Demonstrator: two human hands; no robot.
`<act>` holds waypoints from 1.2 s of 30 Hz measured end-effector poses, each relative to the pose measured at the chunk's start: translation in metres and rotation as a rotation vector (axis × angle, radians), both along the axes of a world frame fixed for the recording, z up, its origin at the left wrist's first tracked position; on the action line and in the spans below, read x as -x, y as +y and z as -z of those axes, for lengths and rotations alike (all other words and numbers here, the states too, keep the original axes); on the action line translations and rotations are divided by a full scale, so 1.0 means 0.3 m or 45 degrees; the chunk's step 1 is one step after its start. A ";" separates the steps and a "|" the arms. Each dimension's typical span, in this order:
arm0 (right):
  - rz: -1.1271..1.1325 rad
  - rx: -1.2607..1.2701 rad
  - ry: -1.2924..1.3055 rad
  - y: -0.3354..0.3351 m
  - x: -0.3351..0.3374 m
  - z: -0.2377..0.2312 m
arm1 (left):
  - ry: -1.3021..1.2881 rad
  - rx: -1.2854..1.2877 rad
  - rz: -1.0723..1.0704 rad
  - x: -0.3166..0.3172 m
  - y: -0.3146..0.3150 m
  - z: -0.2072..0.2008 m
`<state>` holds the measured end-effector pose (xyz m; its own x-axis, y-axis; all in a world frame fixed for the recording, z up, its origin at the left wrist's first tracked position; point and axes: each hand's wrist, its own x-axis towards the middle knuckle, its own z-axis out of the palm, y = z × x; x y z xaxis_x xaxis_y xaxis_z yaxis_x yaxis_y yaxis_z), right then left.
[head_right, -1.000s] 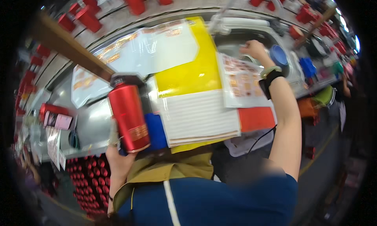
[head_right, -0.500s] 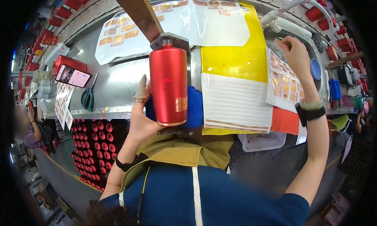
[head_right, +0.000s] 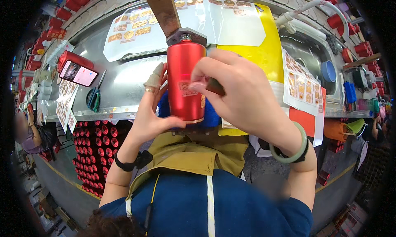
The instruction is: Apply adhesive labels and seals to red cylindrical containers at an industrial workbench.
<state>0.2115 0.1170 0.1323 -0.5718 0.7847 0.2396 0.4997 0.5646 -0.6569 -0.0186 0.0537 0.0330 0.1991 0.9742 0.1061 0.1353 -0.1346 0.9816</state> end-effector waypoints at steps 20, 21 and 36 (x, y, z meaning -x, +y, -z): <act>0.505 0.752 0.725 0.076 0.131 0.294 | -0.356 0.249 -0.250 -0.102 0.077 -0.005; 0.534 0.759 0.716 0.075 0.133 0.293 | -0.385 0.252 -0.247 -0.101 0.077 -0.004; 0.520 0.775 0.734 0.073 0.137 0.292 | -0.420 0.329 -0.247 -0.103 0.080 -0.006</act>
<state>0.1704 0.1388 0.0447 -0.1444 0.9825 -0.1180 0.0885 -0.1059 -0.9904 0.0123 0.0776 0.0350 0.0070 0.9930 -0.1180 -0.1915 0.1171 0.9745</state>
